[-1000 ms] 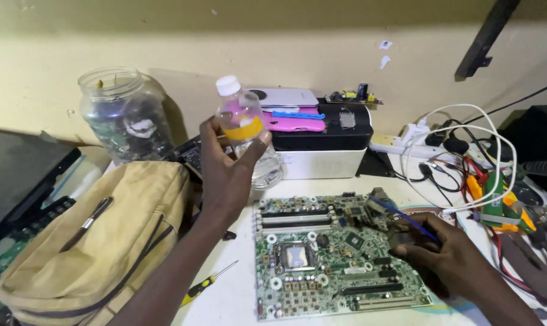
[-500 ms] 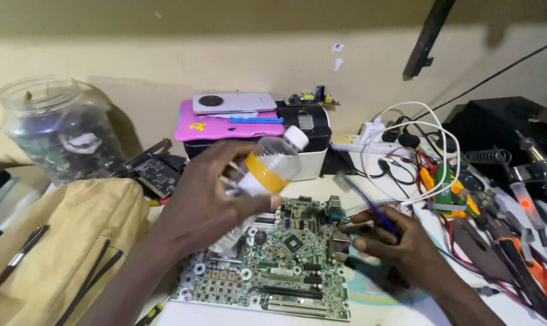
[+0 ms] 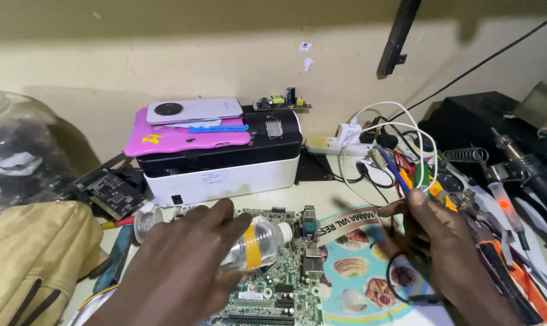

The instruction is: Cleaning a computer motherboard using a brush and cleaning solution on a repair workbench.

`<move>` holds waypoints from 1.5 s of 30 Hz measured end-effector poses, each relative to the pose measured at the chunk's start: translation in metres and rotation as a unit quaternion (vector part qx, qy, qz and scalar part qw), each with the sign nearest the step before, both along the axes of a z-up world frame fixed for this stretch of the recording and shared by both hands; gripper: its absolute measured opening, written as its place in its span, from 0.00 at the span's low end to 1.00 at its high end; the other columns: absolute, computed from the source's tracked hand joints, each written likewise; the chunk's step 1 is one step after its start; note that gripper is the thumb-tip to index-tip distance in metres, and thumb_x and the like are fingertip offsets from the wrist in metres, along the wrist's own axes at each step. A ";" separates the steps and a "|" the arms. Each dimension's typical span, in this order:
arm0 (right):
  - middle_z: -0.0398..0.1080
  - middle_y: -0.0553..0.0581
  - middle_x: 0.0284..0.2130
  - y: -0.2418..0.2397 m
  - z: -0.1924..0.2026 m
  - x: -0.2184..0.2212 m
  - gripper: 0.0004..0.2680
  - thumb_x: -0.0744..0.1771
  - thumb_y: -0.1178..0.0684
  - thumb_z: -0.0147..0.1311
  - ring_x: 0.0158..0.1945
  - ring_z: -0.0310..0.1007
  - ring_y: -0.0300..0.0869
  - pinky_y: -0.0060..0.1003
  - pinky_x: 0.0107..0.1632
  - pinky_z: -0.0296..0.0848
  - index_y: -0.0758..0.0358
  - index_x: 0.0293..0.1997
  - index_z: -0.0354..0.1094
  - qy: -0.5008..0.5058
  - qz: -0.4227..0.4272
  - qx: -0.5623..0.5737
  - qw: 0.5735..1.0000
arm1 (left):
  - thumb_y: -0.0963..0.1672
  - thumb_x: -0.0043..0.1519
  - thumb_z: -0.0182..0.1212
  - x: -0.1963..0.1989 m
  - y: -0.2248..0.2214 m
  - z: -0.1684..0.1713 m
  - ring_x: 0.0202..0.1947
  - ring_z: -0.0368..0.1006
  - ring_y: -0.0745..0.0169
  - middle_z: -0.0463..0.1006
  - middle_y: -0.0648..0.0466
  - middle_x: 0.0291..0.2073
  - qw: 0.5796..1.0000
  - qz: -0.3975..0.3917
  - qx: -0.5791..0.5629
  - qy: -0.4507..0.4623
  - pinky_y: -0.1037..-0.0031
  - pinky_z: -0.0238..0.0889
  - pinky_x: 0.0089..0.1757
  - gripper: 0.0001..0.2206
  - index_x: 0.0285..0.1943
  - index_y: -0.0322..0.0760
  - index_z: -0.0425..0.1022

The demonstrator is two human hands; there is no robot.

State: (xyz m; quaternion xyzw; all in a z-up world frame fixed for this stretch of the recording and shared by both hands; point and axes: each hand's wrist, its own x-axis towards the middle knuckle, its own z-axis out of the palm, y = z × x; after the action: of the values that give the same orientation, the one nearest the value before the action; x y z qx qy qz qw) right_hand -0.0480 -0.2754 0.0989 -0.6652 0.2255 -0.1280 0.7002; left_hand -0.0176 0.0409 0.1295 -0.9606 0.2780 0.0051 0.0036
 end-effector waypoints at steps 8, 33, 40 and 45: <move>0.45 0.55 0.20 -0.018 -0.011 0.007 0.24 0.74 0.39 0.42 0.26 0.57 0.49 0.44 0.40 0.69 0.75 0.41 0.79 0.002 -0.007 -0.053 0.999 | 0.55 0.50 0.80 0.001 0.002 -0.012 0.42 0.76 0.48 0.73 0.56 0.49 0.993 -0.029 0.087 -0.076 0.50 0.76 0.26 0.30 0.55 0.51 0.68; 0.67 0.57 0.25 -0.027 -0.048 0.019 0.09 0.69 0.50 0.58 0.28 0.59 0.43 0.37 0.34 0.56 0.63 0.36 0.80 0.105 0.262 -0.256 0.924 | 0.46 0.49 0.76 -0.007 0.005 -0.008 0.36 0.76 0.47 0.73 0.51 0.47 0.988 -0.071 0.114 -0.076 0.54 0.76 0.22 0.20 0.49 0.44 0.74; 0.62 0.58 0.23 -0.032 -0.055 0.020 0.09 0.69 0.52 0.59 0.27 0.57 0.44 0.39 0.36 0.53 0.66 0.33 0.76 0.055 0.260 -0.249 0.931 | 0.57 0.60 0.75 -0.009 0.001 0.017 0.57 0.69 0.50 0.69 0.56 0.58 0.998 -0.001 0.007 0.060 0.37 0.76 0.46 0.37 0.76 0.58 0.59; 0.66 0.56 0.24 -0.027 -0.055 0.024 0.09 0.69 0.51 0.58 0.27 0.58 0.42 0.37 0.34 0.54 0.63 0.33 0.79 0.058 0.262 -0.272 0.924 | 0.58 0.53 0.72 0.005 -0.016 0.029 0.56 0.74 0.57 0.71 0.59 0.58 0.957 0.089 -0.269 0.061 0.45 0.63 0.58 0.41 0.77 0.56 0.61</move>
State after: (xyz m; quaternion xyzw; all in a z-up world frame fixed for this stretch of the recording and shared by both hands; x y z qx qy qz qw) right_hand -0.0239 -0.3022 0.0440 -0.8718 0.0401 0.0423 0.4863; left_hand -0.0125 0.0252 0.1590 -0.9448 0.1817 -0.0109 -0.2725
